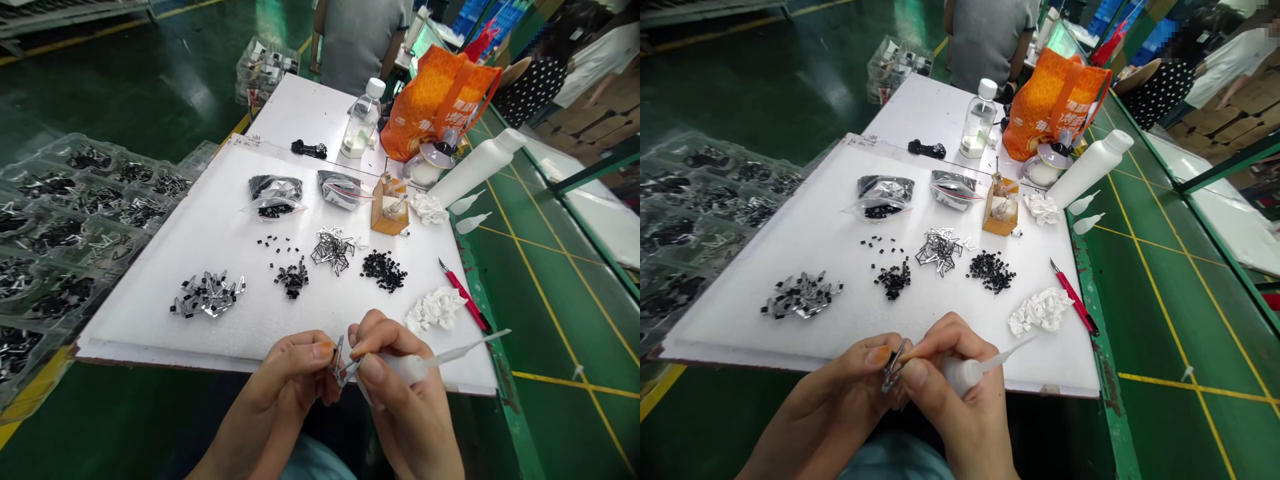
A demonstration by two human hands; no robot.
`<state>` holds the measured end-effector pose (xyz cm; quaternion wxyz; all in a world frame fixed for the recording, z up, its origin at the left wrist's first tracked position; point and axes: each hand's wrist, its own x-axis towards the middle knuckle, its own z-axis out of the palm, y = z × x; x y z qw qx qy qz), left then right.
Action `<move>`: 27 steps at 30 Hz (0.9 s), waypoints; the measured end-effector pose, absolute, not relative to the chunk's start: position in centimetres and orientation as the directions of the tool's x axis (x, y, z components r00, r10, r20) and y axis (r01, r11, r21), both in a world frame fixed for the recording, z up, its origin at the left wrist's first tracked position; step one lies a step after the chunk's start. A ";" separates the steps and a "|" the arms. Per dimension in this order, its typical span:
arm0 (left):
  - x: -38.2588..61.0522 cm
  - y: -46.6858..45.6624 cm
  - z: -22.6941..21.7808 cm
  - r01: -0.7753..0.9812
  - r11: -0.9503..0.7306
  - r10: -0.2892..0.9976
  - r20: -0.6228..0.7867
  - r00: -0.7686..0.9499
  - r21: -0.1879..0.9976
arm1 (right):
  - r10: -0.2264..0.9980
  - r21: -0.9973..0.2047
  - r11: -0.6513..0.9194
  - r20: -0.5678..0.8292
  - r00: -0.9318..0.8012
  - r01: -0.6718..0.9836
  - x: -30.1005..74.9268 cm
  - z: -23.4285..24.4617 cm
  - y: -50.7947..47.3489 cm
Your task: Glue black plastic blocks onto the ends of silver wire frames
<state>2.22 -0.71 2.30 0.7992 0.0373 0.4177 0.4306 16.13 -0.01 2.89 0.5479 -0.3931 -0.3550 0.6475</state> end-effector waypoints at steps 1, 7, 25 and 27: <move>2.2 -0.6 2.3 -0.666 0.624 0.724 -0.622 0.298 0.408 | 0.988 -0.888 -0.154 -0.124 -0.096 -0.433 16.2 2.8 -0.1; 2.3 -0.2 2.0 -0.690 0.640 0.731 -0.545 0.411 0.338 | 0.989 -0.877 -0.148 -0.129 -0.071 -0.458 15.9 2.8 0.1; 1.9 0.6 1.4 -0.472 0.547 0.793 -0.608 0.030 0.691 | 0.986 -0.814 -0.095 0.001 0.166 0.572 21.9 -2.1 8.7; 1.7 0.5 1.4 -0.467 0.534 0.802 -0.596 0.018 0.704 | 0.987 -0.815 -0.093 0.002 0.164 0.571 21.5 -2.2 9.1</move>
